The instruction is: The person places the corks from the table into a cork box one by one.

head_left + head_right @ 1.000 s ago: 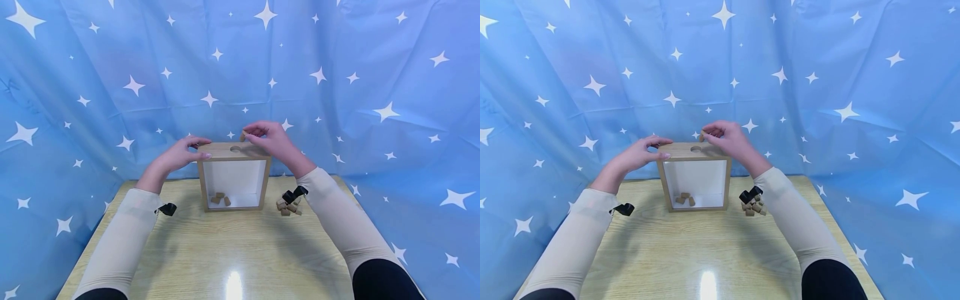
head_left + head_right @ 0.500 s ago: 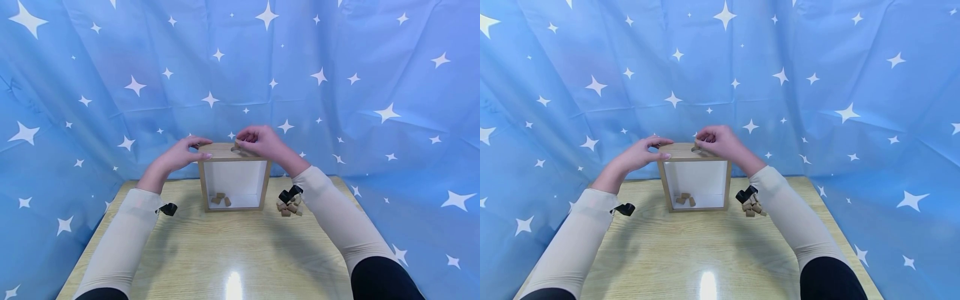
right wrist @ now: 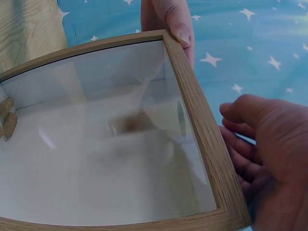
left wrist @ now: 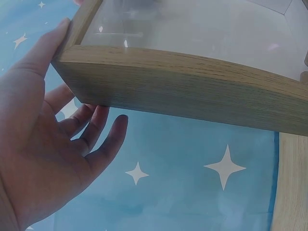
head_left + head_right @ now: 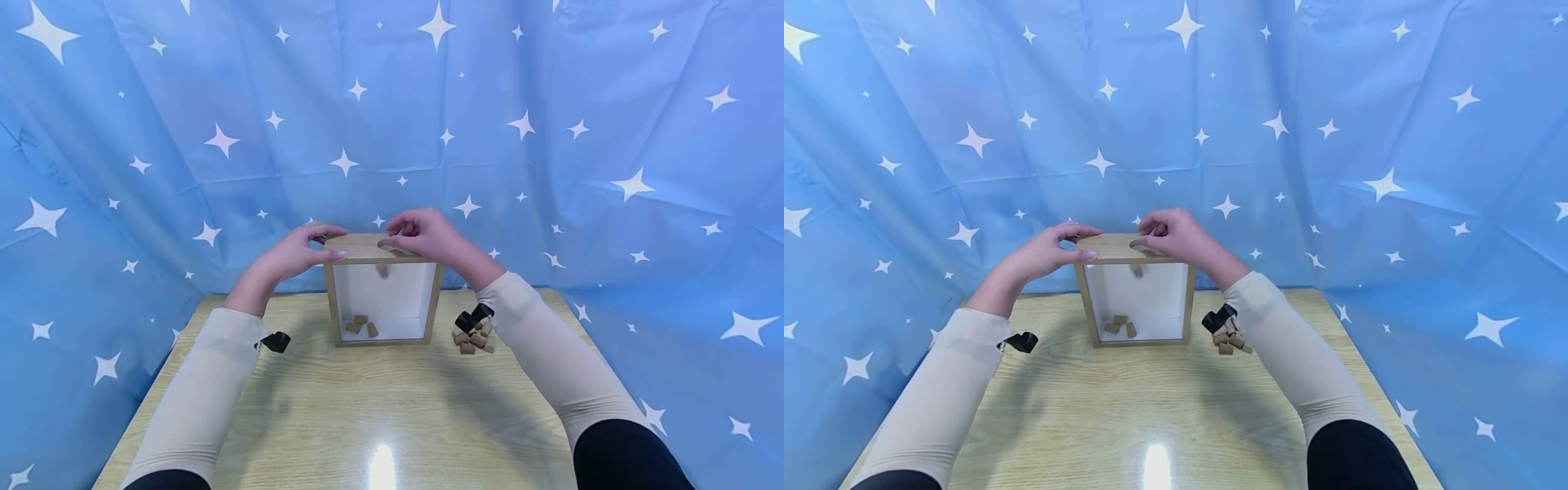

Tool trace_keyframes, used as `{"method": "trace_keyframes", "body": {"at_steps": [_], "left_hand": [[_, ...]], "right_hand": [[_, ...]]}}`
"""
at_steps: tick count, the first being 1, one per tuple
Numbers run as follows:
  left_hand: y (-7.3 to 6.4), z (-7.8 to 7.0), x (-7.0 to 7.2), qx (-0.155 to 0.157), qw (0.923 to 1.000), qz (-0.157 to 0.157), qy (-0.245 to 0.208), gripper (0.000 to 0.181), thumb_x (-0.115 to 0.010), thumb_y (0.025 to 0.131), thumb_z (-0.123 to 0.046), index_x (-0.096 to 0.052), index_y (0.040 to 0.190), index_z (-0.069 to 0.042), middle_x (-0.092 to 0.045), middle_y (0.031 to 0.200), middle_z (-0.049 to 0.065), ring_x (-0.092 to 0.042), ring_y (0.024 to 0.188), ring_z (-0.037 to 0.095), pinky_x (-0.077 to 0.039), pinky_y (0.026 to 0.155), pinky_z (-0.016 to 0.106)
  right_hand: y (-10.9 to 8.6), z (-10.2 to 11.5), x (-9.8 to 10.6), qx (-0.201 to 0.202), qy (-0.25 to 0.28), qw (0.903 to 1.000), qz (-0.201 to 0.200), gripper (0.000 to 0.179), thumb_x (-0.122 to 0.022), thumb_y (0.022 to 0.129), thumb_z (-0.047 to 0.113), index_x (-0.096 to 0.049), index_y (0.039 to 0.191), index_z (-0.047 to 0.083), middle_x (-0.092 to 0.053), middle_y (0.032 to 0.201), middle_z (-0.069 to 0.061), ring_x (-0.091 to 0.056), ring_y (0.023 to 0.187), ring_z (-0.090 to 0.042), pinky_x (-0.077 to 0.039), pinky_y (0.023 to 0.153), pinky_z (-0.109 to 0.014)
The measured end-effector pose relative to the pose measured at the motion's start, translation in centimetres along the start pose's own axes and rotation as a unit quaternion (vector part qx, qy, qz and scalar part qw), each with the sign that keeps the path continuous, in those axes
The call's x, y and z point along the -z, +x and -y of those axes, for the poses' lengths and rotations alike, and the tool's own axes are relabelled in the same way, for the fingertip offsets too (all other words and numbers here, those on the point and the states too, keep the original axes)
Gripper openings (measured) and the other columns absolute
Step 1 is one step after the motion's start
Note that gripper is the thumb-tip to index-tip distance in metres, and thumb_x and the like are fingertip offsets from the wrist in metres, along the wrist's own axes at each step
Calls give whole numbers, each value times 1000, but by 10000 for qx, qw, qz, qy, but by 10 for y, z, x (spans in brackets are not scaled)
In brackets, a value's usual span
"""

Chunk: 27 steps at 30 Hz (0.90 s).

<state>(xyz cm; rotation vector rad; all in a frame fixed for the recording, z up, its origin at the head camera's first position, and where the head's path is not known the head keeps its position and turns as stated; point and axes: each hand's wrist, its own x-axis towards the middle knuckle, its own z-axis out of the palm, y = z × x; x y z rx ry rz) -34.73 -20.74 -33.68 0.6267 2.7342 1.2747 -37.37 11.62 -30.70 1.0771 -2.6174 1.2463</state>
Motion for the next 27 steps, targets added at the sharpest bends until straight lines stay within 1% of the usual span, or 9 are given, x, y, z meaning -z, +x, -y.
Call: {"method": "trace_keyframes", "body": {"at_steps": [5, 10, 15, 18, 21, 27], "left_hand": [[1, 0, 0, 31, 10000, 19, -23, 64, -82, 101, -50, -64, 157, -25, -51, 163, 3, -45, 139, 32, -48, 106, 55], [2, -1, 0, 58, 10000, 54, -38, 65, -81, 102, -50, -62, 159, -24, -49, 166, 4, -45, 141, 33, -48, 107, 56], [2, -1, 0, 83, 9999, 109, -88, 65, -80, 103, -48, -61, 160, -23, -47, 167, 5, -43, 143, 33, -47, 109, 58], [3, -3, -1, 59, 9998, 128, -109, 65, -80, 103, -48, -61, 160, -23, -47, 167, 5, -43, 144, 34, -47, 110, 58], [2, -3, -2, 32, 9998, 147, -112, 65, -80, 103, -48, -61, 160, -23, -48, 167, 4, -43, 143, 34, -46, 110, 58], [-1, -2, 0, 39, 9999, 102, -40, 62, -80, 104, -46, -62, 159, -23, -51, 163, 3, -43, 142, 33, -46, 110, 58]], "right_hand": [[-3, 0, 1, -9, 79, 10000, -26, 19, -80, 101, 6, -80, 119, -1, -78, 100, -11, -71, 88, -24, -61, 77, -29], [-7, 0, 5, -30, 33, 10000, -63, 16, -81, 102, 9, -80, 117, 3, -78, 100, -8, -71, 90, -23, -61, 79, -32], [-16, -3, 10, -52, 78, 9998, -160, 18, -80, 103, 12, -80, 119, 3, -77, 102, -8, -71, 91, -25, -60, 78, -31], [-29, -7, 13, -57, 149, 9991, -381, 20, -81, 102, 11, -79, 120, 2, -76, 102, -9, -69, 91, -26, -59, 76, -30], [-45, -13, 16, -55, 144, 9975, -692, 20, -81, 102, 11, -79, 120, 2, -75, 100, -8, -67, 90, -26, -57, 74, -29], [-69, -25, 24, 92, 25, 9915, -1301, 17, -80, 103, 11, -78, 116, 1, -73, 97, -8, -65, 88, -24, -53, 74, -29]]}}
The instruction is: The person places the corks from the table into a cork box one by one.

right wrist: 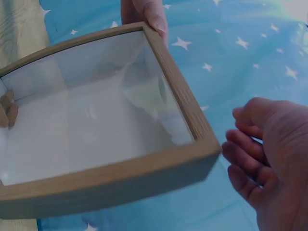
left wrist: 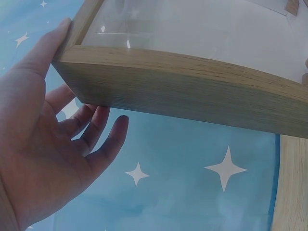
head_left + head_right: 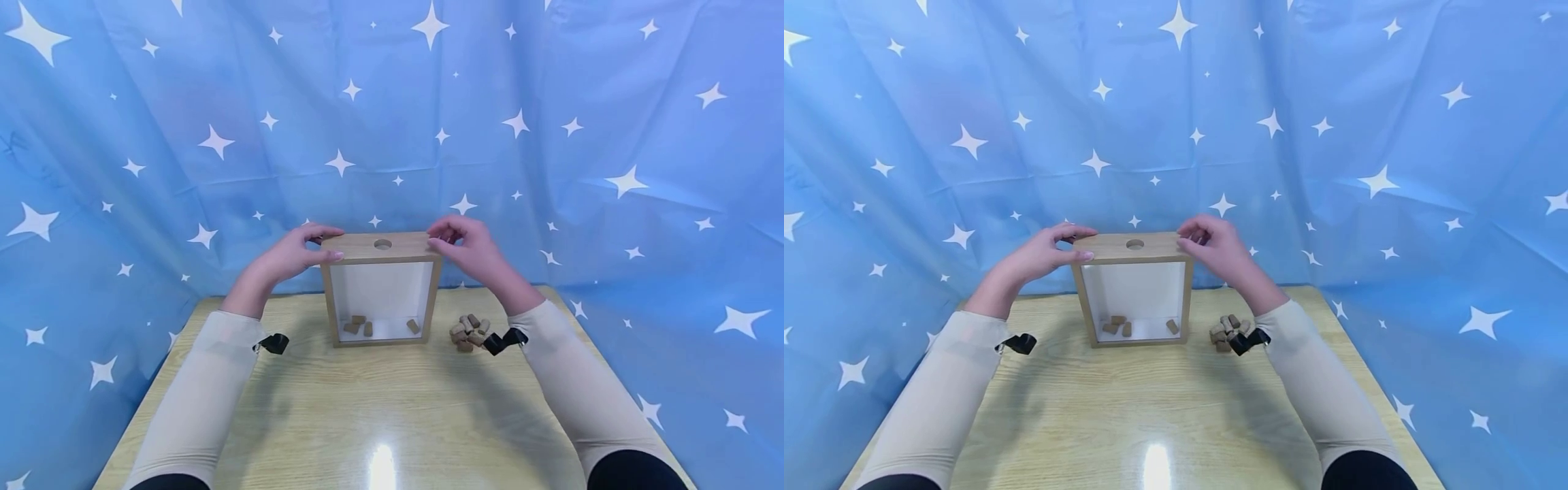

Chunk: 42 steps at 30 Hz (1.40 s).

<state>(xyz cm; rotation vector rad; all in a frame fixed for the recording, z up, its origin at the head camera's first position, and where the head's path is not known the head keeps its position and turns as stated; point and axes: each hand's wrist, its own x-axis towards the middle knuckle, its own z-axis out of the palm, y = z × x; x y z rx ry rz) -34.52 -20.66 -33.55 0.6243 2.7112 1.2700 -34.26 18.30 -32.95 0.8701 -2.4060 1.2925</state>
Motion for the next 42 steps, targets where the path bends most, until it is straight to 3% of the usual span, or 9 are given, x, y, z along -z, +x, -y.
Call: {"method": "trace_keyframes", "body": {"at_steps": [7, 15, 22, 30, 42], "left_hand": [[-1, 1, 0, 4, 10000, 16, 2, 64, -80, 102, -50, -62, 159, -25, -51, 164, 2, -43, 145, 33, -44, 113, 60], [-1, 1, 0, 27, 10000, -12, 3, 63, -80, 103, -49, -62, 158, -25, -51, 164, 2, -43, 144, 33, -45, 113, 60], [0, 1, 0, 26, 10000, 28, -44, 65, -79, 103, -49, -61, 160, -24, -50, 165, 3, -42, 145, 34, -44, 114, 61], [2, 2, 0, -15, 10000, -11, -41, 63, -79, 104, -48, -62, 159, -23, -51, 164, 3, -43, 144, 33, -44, 113, 61], [1, 3, 0, 14, 9999, 8, -124, 64, -79, 104, -48, -61, 159, -23, -50, 164, 4, -42, 144, 34, -44, 111, 61]], "right_hand": [[-31, -22, 14, -108, -143, 9995, -271, 7, -80, 104, 10, -80, 110, 6, -72, 98, -10, -63, 86, -24, -51, 73, -24], [-77, -61, 20, -698, -405, 9967, -112, 9, -79, 105, 10, -78, 112, 4, -72, 99, -10, -64, 86, -26, -52, 71, -26], [-114, -98, 15, -1046, -954, 9899, 114, 13, -78, 106, 14, -77, 117, 6, -73, 106, -8, -67, 93, -22, -56, 77, -31], [-139, -134, 4, -1299, -1185, 9837, 378, 15, -80, 102, 6, -76, 116, 3, -74, 114, -16, -68, 94, -24, -59, 77, -35], [-170, -163, -7, -1703, -1150, 9767, 612, 23, -81, 100, 7, -74, 120, -4, -70, 117, -21, -69, 97, -29, -60, 78, -40]]}}
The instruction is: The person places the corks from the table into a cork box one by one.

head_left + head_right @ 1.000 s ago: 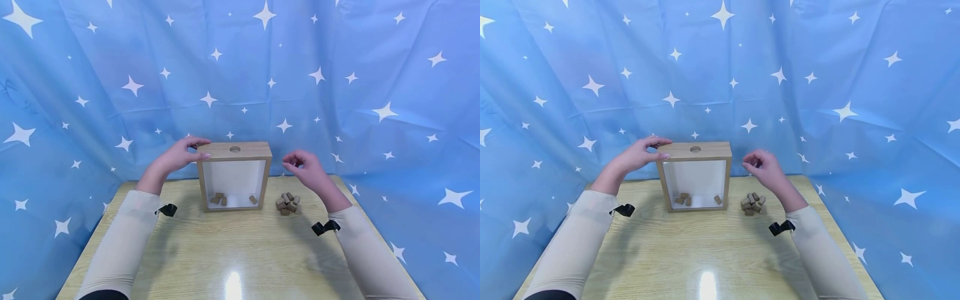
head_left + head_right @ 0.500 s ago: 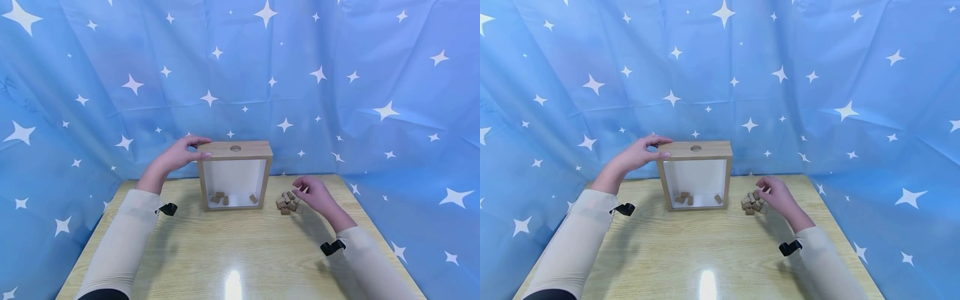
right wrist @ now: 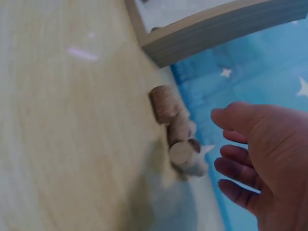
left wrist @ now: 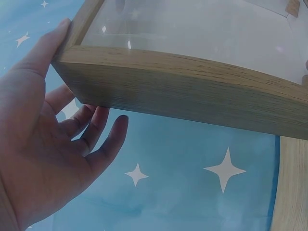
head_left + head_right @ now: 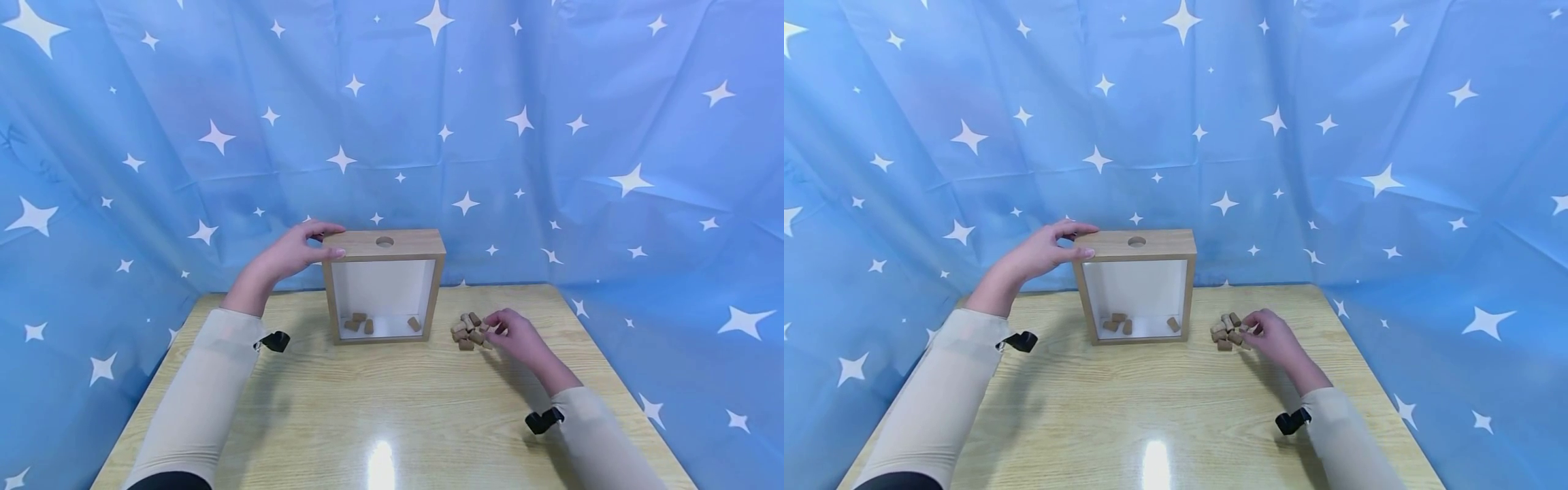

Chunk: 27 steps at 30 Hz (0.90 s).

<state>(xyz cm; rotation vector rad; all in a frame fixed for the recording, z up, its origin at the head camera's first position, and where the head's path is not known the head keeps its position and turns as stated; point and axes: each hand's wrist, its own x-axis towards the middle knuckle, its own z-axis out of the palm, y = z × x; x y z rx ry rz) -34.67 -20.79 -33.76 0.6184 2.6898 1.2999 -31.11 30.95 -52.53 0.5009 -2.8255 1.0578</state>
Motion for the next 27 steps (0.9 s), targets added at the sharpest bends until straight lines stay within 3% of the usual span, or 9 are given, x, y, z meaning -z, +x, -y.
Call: {"method": "trace_keyframes", "body": {"at_steps": [11, 27], "left_hand": [[0, -1, 0, 10, 10000, 1, 31, 64, -79, 104, -47, -60, 161, -23, -49, 165, 5, -41, 145, 34, -44, 113, 60], [1, 0, -1, 47, 10000, -9, 42, 63, -78, 104, -49, -61, 160, -25, -50, 164, 4, -42, 144, 34, -44, 112, 60]], "right_hand": [[-11, -15, -10, -112, 16, 9999, -17, 37, -84, 98, 10, -70, 128, -7, -68, 114, -17, -70, 102, -32, -60, 92, -53], [-13, -26, -21, -451, 4, 9989, -124, 39, -87, 96, 18, -70, 126, -1, -67, 109, -11, -63, 96, -24, -55, 84, -44]]}}
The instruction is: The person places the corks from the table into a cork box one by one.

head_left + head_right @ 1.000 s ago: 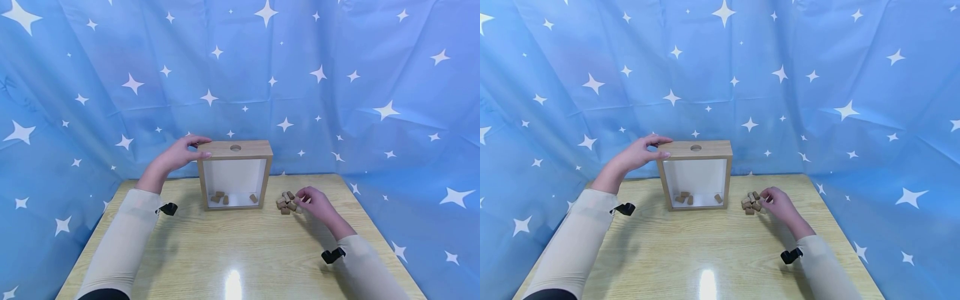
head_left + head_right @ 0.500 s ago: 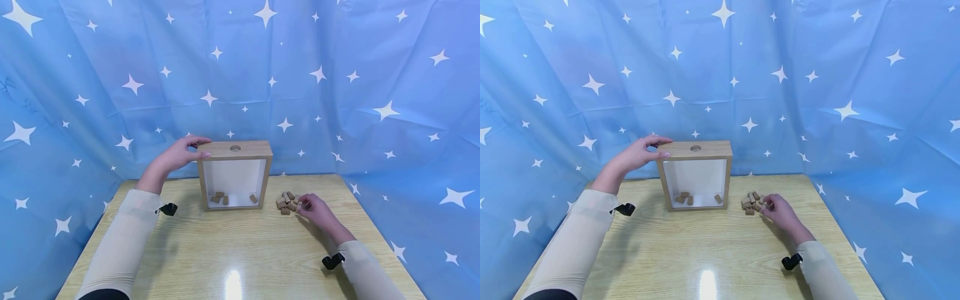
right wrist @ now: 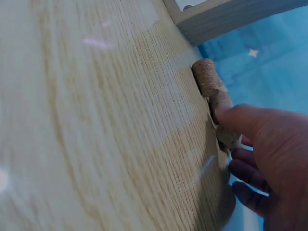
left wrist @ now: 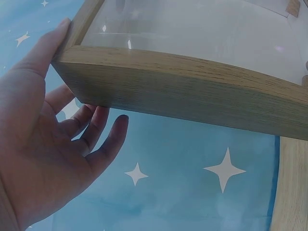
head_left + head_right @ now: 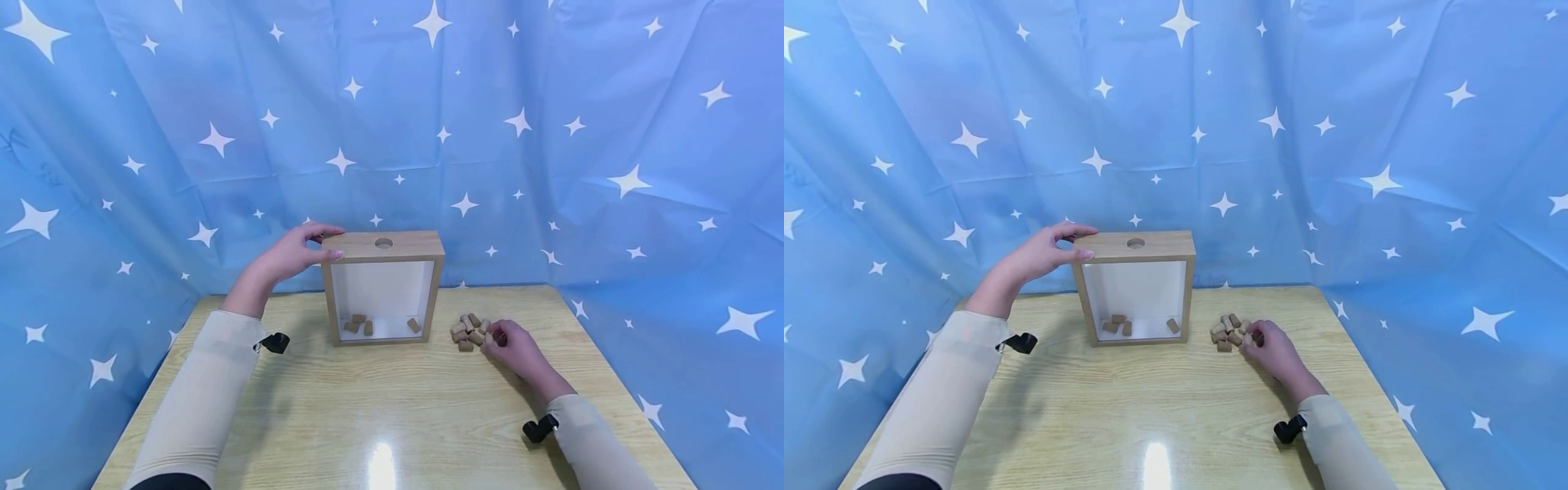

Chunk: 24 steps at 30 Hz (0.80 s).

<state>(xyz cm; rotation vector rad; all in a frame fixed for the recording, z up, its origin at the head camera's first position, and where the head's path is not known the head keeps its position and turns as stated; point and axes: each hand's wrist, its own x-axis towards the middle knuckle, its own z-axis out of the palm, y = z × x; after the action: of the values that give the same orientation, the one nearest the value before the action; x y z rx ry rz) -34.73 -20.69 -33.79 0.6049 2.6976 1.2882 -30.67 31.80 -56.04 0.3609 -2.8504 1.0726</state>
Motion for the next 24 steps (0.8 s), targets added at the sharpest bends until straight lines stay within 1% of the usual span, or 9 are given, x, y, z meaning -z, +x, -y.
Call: {"method": "trace_keyframes", "body": {"at_steps": [6, 10, 13, 18, 24], "left_hand": [[0, -1, 0, -8, 10000, -18, -39, 62, -79, 104, -48, -61, 159, -25, -50, 163, 4, -41, 144, 33, -45, 112, 59], [0, -1, 0, -40, 10000, -21, -58, 63, -79, 104, -47, -61, 160, -24, -50, 164, 4, -41, 144, 34, -44, 111, 60], [0, 0, 0, -51, 10000, -17, -51, 63, -79, 104, -47, -61, 160, -25, -49, 164, 4, -41, 144, 34, -44, 111, 60], [0, 0, 0, -61, 10000, -6, -13, 63, -79, 104, -48, -61, 160, -26, -50, 164, 3, -41, 145, 33, -44, 113, 60], [0, 1, 0, -73, 10000, 11, -19, 63, -79, 104, -47, -61, 160, -24, -50, 165, 3, -41, 145, 34, -44, 113, 59]], "right_hand": [[1, -1, 0, -75, -12, 10000, 54, 38, -88, 97, 18, -70, 125, 1, -66, 111, -12, -63, 96, -24, -54, 85, -45], [2, -2, 1, -48, -37, 10000, 50, 36, -87, 97, 16, -70, 125, 3, -66, 110, -10, -62, 95, -23, -54, 85, -44], [3, -1, 3, 36, -37, 10000, -13, 33, -87, 97, 13, -70, 123, 2, -66, 106, -10, -62, 93, -23, -55, 82, -43], [4, 5, 11, 154, 64, 9997, -169, 31, -85, 98, 9, -68, 122, 3, -66, 110, -12, -67, 98, -27, -58, 83, -44], [6, 20, 21, 294, 148, 9991, -248, 34, -84, 99, 9, -67, 127, 2, -67, 114, -13, -69, 101, -31, -58, 83, -45]]}}
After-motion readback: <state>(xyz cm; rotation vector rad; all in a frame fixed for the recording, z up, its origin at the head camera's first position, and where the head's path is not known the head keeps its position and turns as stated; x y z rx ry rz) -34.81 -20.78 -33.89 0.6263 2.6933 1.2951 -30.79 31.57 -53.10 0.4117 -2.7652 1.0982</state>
